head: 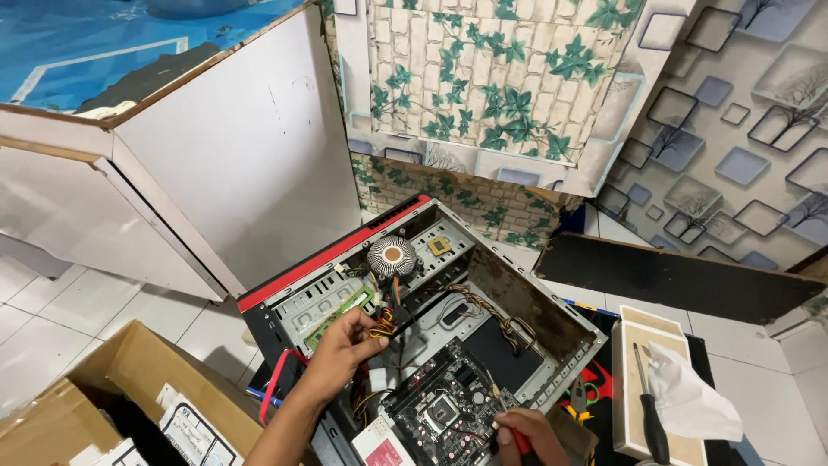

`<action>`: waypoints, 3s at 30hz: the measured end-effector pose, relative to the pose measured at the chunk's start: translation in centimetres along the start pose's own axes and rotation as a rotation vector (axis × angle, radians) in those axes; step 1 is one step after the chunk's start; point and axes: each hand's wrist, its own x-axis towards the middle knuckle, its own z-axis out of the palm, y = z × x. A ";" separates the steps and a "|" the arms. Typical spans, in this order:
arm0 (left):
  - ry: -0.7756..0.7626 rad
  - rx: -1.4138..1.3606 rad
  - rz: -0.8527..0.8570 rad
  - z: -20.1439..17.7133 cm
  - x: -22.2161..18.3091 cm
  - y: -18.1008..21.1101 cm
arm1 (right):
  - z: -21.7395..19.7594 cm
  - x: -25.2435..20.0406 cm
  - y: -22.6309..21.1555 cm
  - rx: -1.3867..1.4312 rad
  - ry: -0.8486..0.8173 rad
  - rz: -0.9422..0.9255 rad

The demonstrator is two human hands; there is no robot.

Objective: Repairing and cleaning the internal components of a desktop computer using a screwdriver and a brush.

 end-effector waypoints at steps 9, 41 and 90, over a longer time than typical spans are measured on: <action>0.060 -0.026 -0.020 0.8 -0.7 1.5 | 1.1 0.5 -3.7 0.055 0.124 0.234; -0.089 -0.123 -0.154 -0.4 -1.3 2.9 | 1.3 -1.9 -1.2 -0.156 0.041 0.312; -0.126 -0.585 0.048 -1.8 -0.7 -0.1 | 1.4 -2.6 -0.8 -0.098 0.043 0.182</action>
